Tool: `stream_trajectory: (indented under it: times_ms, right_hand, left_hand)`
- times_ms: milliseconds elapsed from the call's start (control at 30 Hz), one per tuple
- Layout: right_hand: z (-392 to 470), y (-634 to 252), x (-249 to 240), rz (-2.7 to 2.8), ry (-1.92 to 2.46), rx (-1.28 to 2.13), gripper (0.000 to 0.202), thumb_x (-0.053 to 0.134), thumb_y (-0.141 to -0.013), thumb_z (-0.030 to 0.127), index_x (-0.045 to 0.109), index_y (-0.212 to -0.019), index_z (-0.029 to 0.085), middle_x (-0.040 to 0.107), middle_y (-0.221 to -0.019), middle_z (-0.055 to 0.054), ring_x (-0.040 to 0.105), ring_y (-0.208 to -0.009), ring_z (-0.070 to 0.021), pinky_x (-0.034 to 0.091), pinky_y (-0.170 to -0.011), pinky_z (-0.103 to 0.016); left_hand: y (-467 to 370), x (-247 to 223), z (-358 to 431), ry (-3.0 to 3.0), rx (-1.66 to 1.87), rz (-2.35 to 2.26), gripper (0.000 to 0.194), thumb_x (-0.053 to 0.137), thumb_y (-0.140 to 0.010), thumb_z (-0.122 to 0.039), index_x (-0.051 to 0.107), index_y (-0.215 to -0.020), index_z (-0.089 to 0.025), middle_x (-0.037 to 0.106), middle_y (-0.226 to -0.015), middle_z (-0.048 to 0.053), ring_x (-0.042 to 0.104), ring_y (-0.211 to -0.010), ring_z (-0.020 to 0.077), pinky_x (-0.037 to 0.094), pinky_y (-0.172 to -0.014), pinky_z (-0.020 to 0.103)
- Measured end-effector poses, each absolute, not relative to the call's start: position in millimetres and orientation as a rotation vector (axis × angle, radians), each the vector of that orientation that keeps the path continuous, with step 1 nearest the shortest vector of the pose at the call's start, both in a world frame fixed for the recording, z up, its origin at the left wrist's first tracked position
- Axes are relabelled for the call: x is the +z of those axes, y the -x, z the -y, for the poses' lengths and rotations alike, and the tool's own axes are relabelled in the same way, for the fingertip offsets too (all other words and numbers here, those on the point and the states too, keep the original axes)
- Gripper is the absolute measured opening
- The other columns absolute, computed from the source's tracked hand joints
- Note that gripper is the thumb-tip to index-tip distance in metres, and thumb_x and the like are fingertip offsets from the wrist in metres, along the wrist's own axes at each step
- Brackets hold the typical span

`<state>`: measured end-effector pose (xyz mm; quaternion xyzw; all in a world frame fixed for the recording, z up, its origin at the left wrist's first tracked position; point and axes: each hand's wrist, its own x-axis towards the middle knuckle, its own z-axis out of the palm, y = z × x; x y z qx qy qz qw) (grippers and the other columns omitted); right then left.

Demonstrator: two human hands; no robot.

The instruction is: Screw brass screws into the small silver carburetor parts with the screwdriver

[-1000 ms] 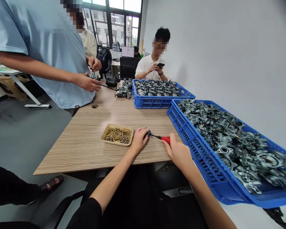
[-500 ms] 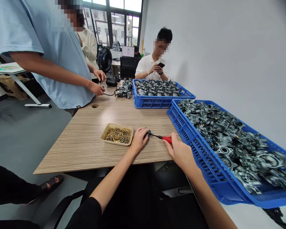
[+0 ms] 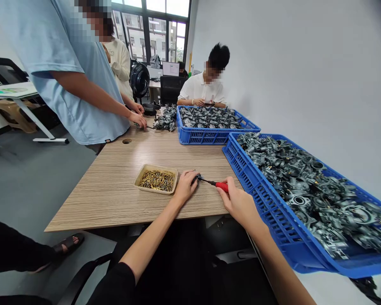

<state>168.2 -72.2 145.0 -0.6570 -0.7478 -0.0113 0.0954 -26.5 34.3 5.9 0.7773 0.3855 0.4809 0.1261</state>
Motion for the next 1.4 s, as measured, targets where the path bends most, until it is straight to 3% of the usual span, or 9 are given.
stream_trajectory:
  times_ms: [167, 433, 667, 867, 1067, 1267, 1400]
  right_hand:
    - [75.3, -169.3, 149.4, 2.251, 1.776, 0.149, 0.019, 0.039, -0.106, 0.032, 0.044, -0.121, 0.023, 0.074, -0.092, -0.004, 0.074, -0.082, -0.0238, 0.038, -0.062, -0.027]
    - [70.6, -167.0, 145.2, 2.201, 2.063, -0.093, 0.028, 0.038, -0.107, 0.044, 0.047, -0.115, 0.02, 0.073, -0.077, -0.007, 0.073, -0.071, -0.0266, 0.032, -0.056, -0.028]
    - [77.8, -166.2, 150.2, 2.272, 1.821, 0.107, 0.017, 0.038, -0.107, 0.03, 0.042, -0.121, 0.022, 0.075, -0.099, -0.006, 0.075, -0.085, -0.0234, 0.037, -0.061, -0.026]
    - [75.2, -162.9, 147.7, 2.188, 2.107, -0.097, 0.028, 0.039, -0.107, 0.045, 0.047, -0.113, 0.019, 0.072, -0.077, -0.007, 0.073, -0.07, -0.0267, 0.029, -0.054, -0.028]
    - [77.5, -167.4, 150.3, 2.243, 1.836, 0.105, 0.02, 0.039, -0.106, 0.034, 0.042, -0.122, 0.022, 0.075, -0.094, -0.006, 0.075, -0.083, -0.0239, 0.036, -0.061, -0.026]
    - [74.5, -163.1, 146.5, 2.21, 2.088, -0.077, 0.028, 0.038, -0.107, 0.045, 0.047, -0.115, 0.02, 0.072, -0.076, -0.007, 0.073, -0.069, -0.0263, 0.032, -0.055, -0.027]
    - [76.4, -164.9, 148.3, 2.255, 1.931, 0.043, 0.023, 0.039, -0.107, 0.041, 0.044, -0.12, 0.022, 0.075, -0.084, -0.005, 0.074, -0.077, -0.0248, 0.036, -0.059, -0.027]
  left_hand:
    - [26.6, 5.3, -34.3, -2.255, 1.392, -1.126, 0.035, 0.056, -0.095, -0.012, 0.064, -0.127, -0.022, 0.072, -0.121, 0.007, 0.057, -0.117, 0.0257, 0.048, -0.106, 0.047]
    - [26.6, 4.4, -34.5, -2.251, 1.384, -1.141, 0.035, 0.057, -0.094, -0.012, 0.065, -0.127, -0.023, 0.072, -0.12, 0.007, 0.057, -0.118, 0.0262, 0.049, -0.106, 0.048]
    - [27.3, 5.4, -33.8, -2.262, 1.375, -1.133, 0.036, 0.057, -0.094, -0.011, 0.064, -0.128, -0.023, 0.072, -0.12, 0.007, 0.058, -0.117, 0.0249, 0.048, -0.106, 0.046]
    - [27.2, 5.5, -33.6, -2.252, 1.384, -1.124, 0.036, 0.056, -0.094, -0.011, 0.064, -0.128, -0.022, 0.072, -0.121, 0.007, 0.057, -0.118, 0.0255, 0.048, -0.107, 0.047]
    - [27.0, 5.8, -33.7, -2.247, 1.382, -1.126, 0.036, 0.056, -0.094, -0.01, 0.065, -0.127, -0.022, 0.072, -0.121, 0.007, 0.057, -0.118, 0.0262, 0.048, -0.107, 0.049]
    - [26.4, 5.4, -34.3, -2.252, 1.379, -1.125, 0.038, 0.055, -0.093, -0.01, 0.064, -0.128, -0.023, 0.072, -0.121, 0.007, 0.058, -0.117, 0.0255, 0.049, -0.106, 0.049]
    - [25.7, 4.6, -34.7, -2.249, 1.381, -1.128, 0.037, 0.056, -0.094, -0.011, 0.064, -0.128, -0.023, 0.072, -0.121, 0.007, 0.058, -0.118, 0.0254, 0.048, -0.106, 0.048]
